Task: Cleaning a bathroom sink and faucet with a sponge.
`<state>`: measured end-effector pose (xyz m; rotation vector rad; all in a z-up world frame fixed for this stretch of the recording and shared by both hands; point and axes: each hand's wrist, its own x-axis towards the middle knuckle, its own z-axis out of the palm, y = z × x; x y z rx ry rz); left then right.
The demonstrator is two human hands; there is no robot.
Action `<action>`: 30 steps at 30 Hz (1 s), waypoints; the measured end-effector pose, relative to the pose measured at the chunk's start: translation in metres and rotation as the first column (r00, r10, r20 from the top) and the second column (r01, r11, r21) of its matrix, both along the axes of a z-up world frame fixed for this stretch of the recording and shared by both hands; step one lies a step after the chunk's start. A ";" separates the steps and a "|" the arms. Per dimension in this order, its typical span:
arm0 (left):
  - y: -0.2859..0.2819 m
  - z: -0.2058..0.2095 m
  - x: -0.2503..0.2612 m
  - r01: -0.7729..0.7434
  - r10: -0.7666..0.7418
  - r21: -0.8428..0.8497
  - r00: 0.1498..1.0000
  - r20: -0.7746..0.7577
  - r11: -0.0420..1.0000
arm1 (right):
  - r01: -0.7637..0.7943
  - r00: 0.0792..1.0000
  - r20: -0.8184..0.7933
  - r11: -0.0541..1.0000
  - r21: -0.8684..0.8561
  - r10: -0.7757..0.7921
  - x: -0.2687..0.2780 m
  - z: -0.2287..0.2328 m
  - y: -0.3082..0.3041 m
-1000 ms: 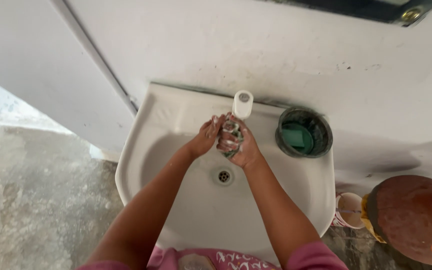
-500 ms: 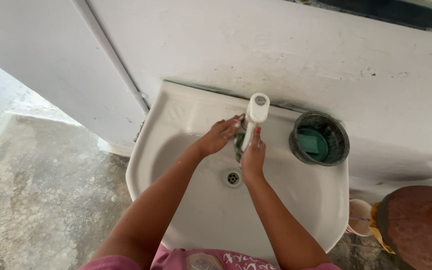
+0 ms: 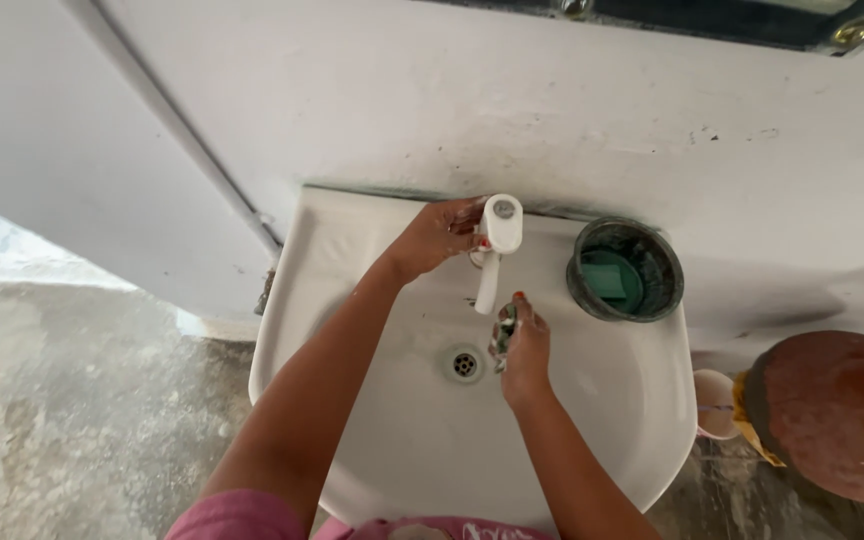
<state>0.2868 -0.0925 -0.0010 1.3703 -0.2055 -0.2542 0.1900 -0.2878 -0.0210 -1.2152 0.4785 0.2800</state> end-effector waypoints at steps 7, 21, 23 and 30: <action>-0.016 0.000 0.000 -0.109 0.096 0.093 0.986 0.139 0.990 | 0.035 0.990 -0.142 0.977 0.209 -0.005 -0.010 -0.043 0.020; -0.061 0.053 -0.023 -0.606 0.509 0.389 0.795 0.332 0.694 | 0.064 0.982 -0.191 0.926 0.371 0.009 -0.014 -0.059 0.023; -0.061 0.056 -0.025 -0.604 0.502 0.409 0.797 0.336 0.684 | 0.062 0.979 -0.201 0.920 0.388 0.019 -0.011 -0.065 0.020; -0.064 0.047 -0.027 -0.660 0.530 0.378 0.749 0.398 0.649 | -0.042 0.984 -0.135 0.883 0.467 0.119 -0.004 -0.069 0.020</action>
